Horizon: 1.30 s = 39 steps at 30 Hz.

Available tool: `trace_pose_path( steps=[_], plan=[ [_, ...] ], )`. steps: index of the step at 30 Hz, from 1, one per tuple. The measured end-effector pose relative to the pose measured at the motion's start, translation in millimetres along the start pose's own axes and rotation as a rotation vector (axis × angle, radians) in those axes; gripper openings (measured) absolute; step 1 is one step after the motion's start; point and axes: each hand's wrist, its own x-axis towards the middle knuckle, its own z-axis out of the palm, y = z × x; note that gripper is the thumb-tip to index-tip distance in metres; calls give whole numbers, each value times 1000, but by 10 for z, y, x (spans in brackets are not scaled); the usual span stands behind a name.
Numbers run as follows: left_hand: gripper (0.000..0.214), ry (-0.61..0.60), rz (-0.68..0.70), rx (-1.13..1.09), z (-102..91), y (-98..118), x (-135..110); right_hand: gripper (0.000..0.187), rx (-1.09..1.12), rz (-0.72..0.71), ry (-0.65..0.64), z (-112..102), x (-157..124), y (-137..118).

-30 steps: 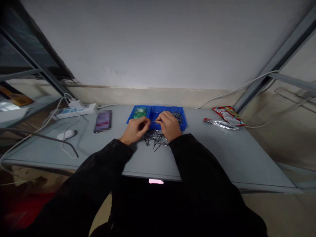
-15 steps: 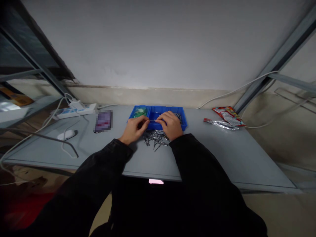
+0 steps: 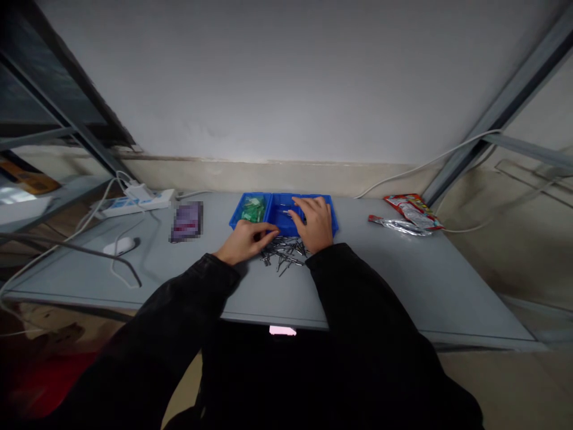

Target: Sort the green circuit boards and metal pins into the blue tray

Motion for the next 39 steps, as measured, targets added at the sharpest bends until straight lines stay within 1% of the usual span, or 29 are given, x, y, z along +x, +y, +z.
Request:
trace_pose_path(
  steps=[2,4,6,9,11,14,20,23,26,29,32,35,39],
  plan=[
    [23,-100,26,11,40,38,13,24,-27,18,-4,2,2,6],
    [23,-175,68,31,96,73,43,21,-39,30,26,-2,6,8],
    [23,-217,105,71,158,95,83,18,-45,38,59,-15,12,10],
    [23,-264,108,141,240,97,132,14,-39,41,95,-48,28,22],
    [21,-287,92,165,275,83,145,13,-37,42,117,-78,42,39],
    [18,-284,73,168,298,56,140,12,-41,49,148,-124,61,71],
    [17,-281,81,160,275,50,124,10,-37,59,162,-151,69,109],
    [17,-245,91,82,222,88,127,11,-24,45,155,-135,60,79],
    [17,-150,61,-13,152,117,130,13,-1,23,111,-115,42,4],
    [18,2,23,-83,92,111,127,15,27,-34,-7,-88,9,-95],
    [18,121,-2,-142,56,77,119,15,69,-153,-148,-47,-32,-171],
    [18,166,2,-173,37,39,111,12,98,-178,-211,-4,-61,-192],
    [19,201,-24,-195,37,-1,104,16,104,-160,-235,19,-61,-164]
  ],
)
